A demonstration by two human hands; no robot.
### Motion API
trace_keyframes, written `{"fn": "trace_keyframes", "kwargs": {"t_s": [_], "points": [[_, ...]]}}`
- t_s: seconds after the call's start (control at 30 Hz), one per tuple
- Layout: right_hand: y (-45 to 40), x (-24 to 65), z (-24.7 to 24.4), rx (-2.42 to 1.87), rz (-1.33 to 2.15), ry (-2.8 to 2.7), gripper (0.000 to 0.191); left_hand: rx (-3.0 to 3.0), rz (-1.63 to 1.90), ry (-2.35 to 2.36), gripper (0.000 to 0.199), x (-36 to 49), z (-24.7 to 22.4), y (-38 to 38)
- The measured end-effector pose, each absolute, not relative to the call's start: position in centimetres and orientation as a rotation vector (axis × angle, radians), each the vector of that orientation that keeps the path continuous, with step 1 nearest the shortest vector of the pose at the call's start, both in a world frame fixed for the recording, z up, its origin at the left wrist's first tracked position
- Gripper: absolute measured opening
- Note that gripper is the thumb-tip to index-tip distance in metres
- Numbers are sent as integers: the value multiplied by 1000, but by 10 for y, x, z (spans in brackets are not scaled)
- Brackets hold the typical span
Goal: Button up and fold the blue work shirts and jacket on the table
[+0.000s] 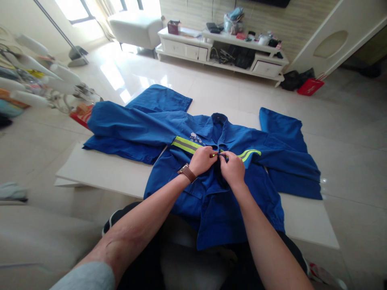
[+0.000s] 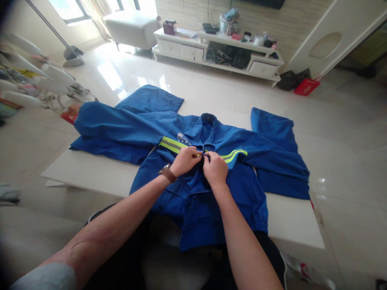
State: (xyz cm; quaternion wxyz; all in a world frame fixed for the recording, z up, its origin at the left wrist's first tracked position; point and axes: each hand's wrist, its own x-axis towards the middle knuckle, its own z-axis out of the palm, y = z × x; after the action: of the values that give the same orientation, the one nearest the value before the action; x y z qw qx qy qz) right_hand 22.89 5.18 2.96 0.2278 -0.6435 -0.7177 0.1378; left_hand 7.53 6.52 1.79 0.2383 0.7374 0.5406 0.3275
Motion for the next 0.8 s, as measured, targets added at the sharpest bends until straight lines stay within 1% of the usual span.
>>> {"fn": "trace_keyframes", "kwargs": {"t_s": [0.43, 0.8], "points": [[50, 227, 35, -1865, 375, -1995, 22, 2049, 870, 1493, 25, 76, 21, 63], [51, 226, 28, -1725, 408, -2012, 30, 2042, 860, 1501, 25, 74, 24, 63]]}}
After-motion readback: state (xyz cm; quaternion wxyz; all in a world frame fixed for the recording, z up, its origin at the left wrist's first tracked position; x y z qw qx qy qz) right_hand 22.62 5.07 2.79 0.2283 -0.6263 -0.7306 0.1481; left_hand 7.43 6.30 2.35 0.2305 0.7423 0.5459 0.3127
